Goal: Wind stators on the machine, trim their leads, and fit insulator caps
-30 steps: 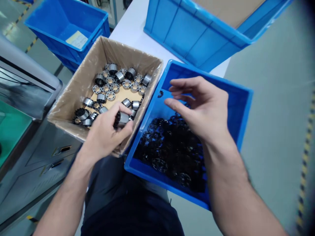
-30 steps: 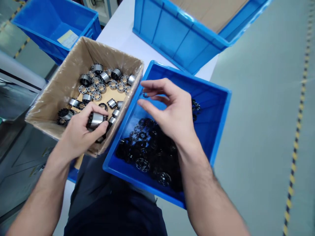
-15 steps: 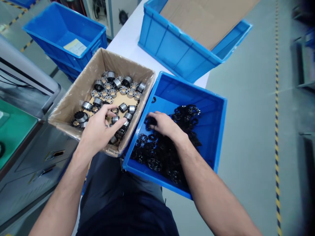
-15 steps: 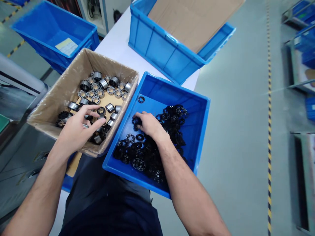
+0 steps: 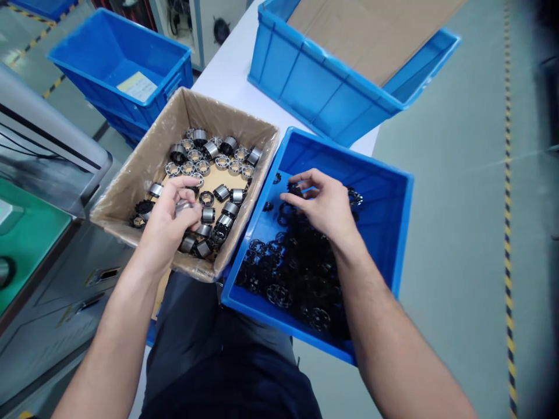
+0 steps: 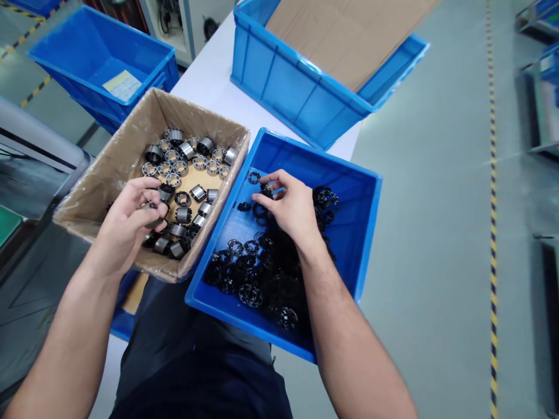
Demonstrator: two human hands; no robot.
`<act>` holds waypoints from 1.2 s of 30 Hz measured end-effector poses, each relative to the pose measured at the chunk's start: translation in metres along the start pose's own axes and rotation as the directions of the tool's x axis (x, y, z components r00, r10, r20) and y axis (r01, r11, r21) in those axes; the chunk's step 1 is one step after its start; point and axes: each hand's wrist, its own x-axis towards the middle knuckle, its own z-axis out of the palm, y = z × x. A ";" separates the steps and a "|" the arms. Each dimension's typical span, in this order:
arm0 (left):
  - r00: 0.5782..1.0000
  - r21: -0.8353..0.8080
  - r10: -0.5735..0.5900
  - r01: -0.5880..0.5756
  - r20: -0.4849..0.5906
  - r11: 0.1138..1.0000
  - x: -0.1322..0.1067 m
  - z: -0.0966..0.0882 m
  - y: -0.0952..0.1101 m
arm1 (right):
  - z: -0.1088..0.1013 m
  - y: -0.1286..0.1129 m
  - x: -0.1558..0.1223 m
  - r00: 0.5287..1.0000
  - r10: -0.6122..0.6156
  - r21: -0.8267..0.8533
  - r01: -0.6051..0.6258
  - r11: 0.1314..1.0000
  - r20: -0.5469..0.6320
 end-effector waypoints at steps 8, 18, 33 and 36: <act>0.969 -0.248 -0.157 0.203 0.192 0.947 -0.016 0.046 -0.007 | 0.002 -0.049 -0.030 0.976 -0.215 0.507 0.190 0.841 -0.009; 0.968 -0.081 -0.043 0.065 0.249 0.995 -0.026 0.041 -0.021 | -0.003 -0.059 -0.039 0.984 -0.122 0.369 0.161 0.915 -0.128; 0.881 0.224 0.351 -0.430 0.318 0.875 -0.040 0.047 -0.018 | 0.024 -0.102 -0.074 0.948 -0.214 0.376 0.292 0.879 -0.237; 0.881 0.193 0.345 -0.418 0.323 0.888 -0.039 0.046 -0.020 | 0.030 -0.102 -0.074 0.967 -0.138 0.501 0.231 0.834 -0.216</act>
